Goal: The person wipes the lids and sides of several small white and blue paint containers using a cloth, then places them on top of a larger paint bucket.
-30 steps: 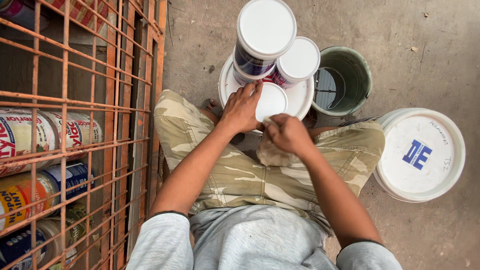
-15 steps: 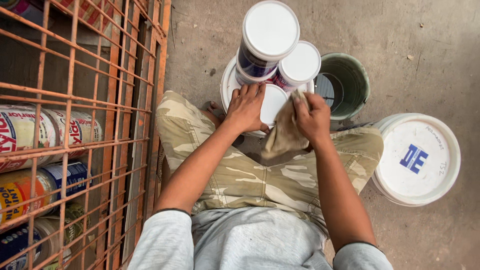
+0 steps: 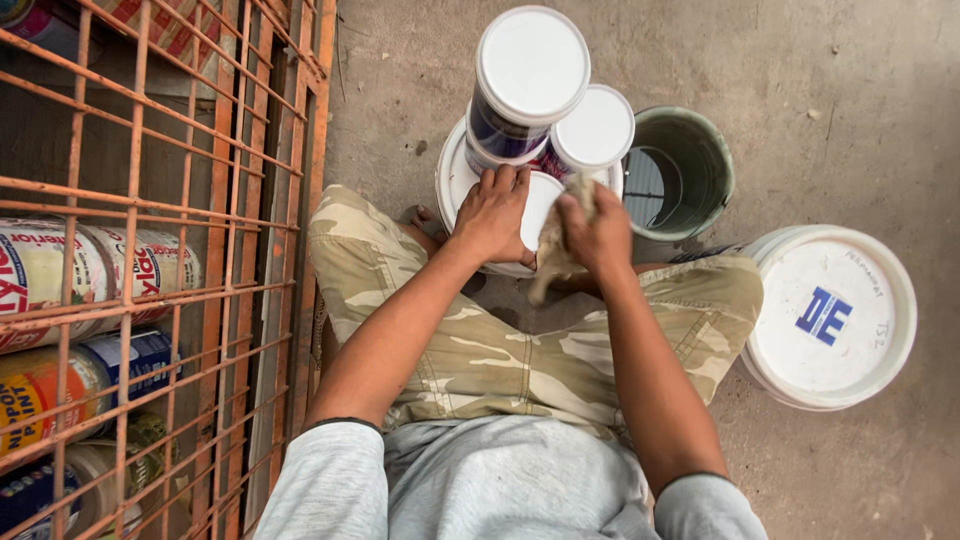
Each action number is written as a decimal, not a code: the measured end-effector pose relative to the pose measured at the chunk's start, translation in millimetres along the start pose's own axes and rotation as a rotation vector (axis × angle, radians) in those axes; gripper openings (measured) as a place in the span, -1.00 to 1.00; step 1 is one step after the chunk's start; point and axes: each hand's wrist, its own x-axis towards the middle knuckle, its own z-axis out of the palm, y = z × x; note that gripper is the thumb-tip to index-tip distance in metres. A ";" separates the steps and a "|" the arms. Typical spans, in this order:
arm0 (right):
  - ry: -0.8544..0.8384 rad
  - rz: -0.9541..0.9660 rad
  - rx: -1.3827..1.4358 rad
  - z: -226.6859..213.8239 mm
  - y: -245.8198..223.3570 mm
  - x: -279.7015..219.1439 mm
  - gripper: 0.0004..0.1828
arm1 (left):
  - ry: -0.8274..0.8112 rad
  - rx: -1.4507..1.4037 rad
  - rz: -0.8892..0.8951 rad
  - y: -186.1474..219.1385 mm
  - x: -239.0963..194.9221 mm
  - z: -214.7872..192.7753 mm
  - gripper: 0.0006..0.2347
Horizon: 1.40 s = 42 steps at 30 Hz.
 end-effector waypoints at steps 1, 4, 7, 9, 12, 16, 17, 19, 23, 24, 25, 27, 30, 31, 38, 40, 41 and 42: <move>-0.002 0.007 0.004 3.8 5.6 -10.2 -0.59 | -0.008 0.003 0.000 2.2 -3.8 3.2 -0.02; 0.009 0.043 -0.226 15.0 16.5 -22.9 -0.54 | 0.047 0.054 0.013 0.7 -2.1 -2.4 -0.05; -0.120 0.164 -0.281 13.6 30.2 -30.6 -0.46 | 0.008 0.024 -0.011 4.7 -2.9 -3.7 -0.04; -0.151 0.214 -0.280 2.1 23.3 -18.8 -0.50 | 0.013 0.095 -0.058 10.3 -3.3 -0.5 0.03; -0.075 0.052 -0.140 10.6 -0.1 11.6 -0.59 | 0.037 0.171 -0.075 12.1 -6.3 3.4 0.07; -0.137 0.065 -0.353 1.0 -19.9 -21.0 -0.54 | 0.104 0.157 -0.117 -1.4 3.3 23.7 0.05; -0.241 0.084 -0.418 0.3 -20.0 -35.9 -0.52 | 0.144 0.183 -0.099 -3.1 2.4 26.2 0.01; -0.337 0.111 -0.483 -7.7 -22.0 -48.8 -0.50 | 0.182 0.208 -0.072 -3.6 2.9 24.8 -0.02; -0.300 0.253 -0.281 -18.4 -8.0 -36.1 -0.50 | 0.007 0.150 -0.022 4.0 -1.4 0.8 -0.05; -0.162 0.302 -0.183 -19.0 2.0 -30.2 -0.51 | -0.032 0.096 0.004 8.8 -3.1 -7.1 -0.06; -0.162 0.301 -0.183 -23.0 -5.7 -26.2 -0.51 | -0.031 0.096 0.004 8.3 1.2 -4.1 -0.06; 0.032 0.240 0.126 -30.8 -20.2 -20.1 -0.47 | -0.057 0.093 0.021 7.9 8.5 3.1 -0.10; -0.107 0.152 0.189 -34.3 -56.0 -22.8 -0.25 | -0.083 0.121 -0.014 11.8 10.4 2.3 -0.11; -0.107 0.152 0.195 -31.2 -53.8 -29.5 -0.25 | -0.085 0.127 -0.014 14.9 9.3 7.1 -0.11; -0.104 0.274 0.451 16.8 0.7 -24.2 -0.38 | 0.079 0.369 -0.035 37.7 11.1 7.6 -0.44; 0.015 0.227 0.552 18.4 -0.7 -21.1 -0.62 | 0.118 0.382 -0.044 34.0 13.7 7.9 -0.51; 0.035 0.188 0.541 11.3 -7.1 -24.4 -0.64 | 0.047 0.314 -0.031 29.4 13.3 6.4 -0.32; 0.055 0.149 0.531 5.4 -13.9 -26.1 -0.65 | -0.024 0.248 -0.019 23.3 14.1 4.3 -0.13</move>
